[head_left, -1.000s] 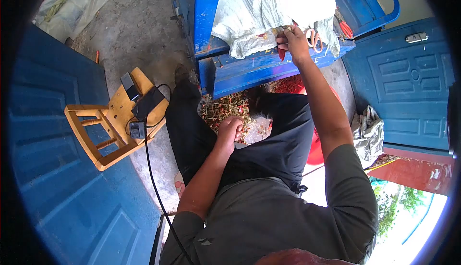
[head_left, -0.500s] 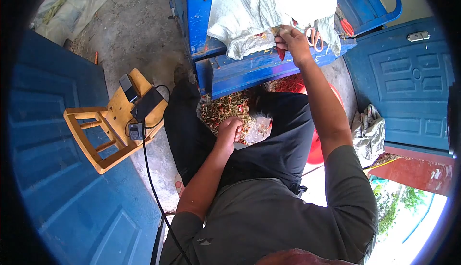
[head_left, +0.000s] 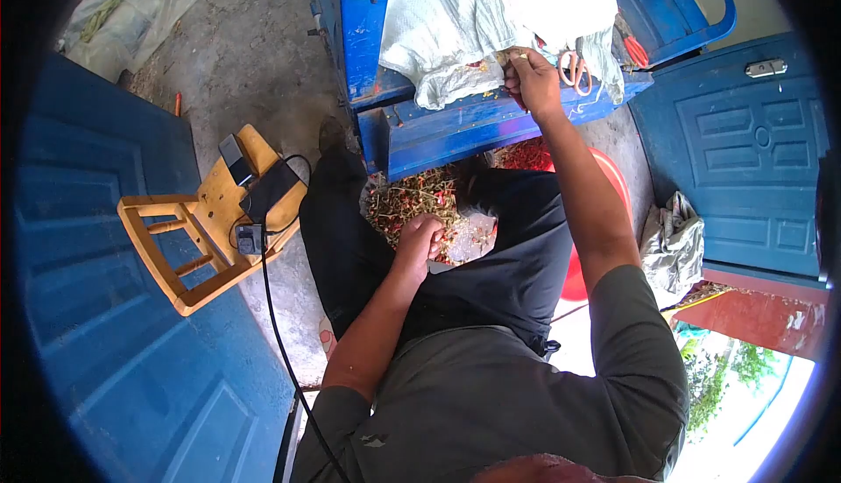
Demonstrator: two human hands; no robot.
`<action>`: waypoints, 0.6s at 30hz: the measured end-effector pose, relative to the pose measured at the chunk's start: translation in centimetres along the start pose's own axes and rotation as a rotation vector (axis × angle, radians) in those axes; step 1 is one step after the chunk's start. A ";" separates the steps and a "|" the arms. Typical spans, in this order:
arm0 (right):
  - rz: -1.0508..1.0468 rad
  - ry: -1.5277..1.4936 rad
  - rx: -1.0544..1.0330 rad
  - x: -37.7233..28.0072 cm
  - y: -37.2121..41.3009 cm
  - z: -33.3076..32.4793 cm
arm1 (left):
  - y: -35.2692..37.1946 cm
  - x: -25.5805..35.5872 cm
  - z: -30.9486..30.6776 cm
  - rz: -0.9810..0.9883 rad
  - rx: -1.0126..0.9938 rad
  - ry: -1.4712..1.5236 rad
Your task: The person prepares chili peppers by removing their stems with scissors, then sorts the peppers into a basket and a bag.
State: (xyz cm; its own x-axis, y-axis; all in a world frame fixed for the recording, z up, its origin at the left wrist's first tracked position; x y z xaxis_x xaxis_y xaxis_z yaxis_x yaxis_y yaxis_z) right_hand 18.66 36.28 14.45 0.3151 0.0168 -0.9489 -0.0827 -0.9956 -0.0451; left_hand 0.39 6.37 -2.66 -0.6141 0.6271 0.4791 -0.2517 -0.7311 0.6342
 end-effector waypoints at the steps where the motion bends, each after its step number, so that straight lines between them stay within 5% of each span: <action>1: -0.002 -0.022 -0.025 -0.1 -0.1 0.2 | 0.0 0.0 0.0 0.003 0.004 -0.007; 6: 0.026 -0.063 0.010 -0.3 -0.7 0.5 | -0.3 -0.2 -0.3 -0.003 -0.007 -0.003; 11: 0.088 0.248 -0.103 -1.7 -0.7 0.1 | -0.2 0.2 0.0 -0.004 -0.013 -0.004; 18: 0.085 0.176 -0.047 -2.8 -0.7 -2.3 | -0.2 0.1 0.3 -0.014 -0.001 0.011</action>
State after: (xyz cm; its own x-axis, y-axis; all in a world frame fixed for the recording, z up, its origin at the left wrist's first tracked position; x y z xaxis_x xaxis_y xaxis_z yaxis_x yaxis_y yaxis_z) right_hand 20.03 36.68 17.87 0.4696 -0.0795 -0.8793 -0.0730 -0.9960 0.0511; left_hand 0.58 6.59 -2.59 -0.6185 0.6347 0.4633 -0.2614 -0.7222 0.6404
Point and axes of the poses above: each hand's wrist, its own y-axis away from the middle knuckle, its own z-axis out of the palm, x = y × z, the point moved 9 cm from there along -y, towards the middle knuckle, and after that the axes turned 1 degree about x, right-handed, at the moved point
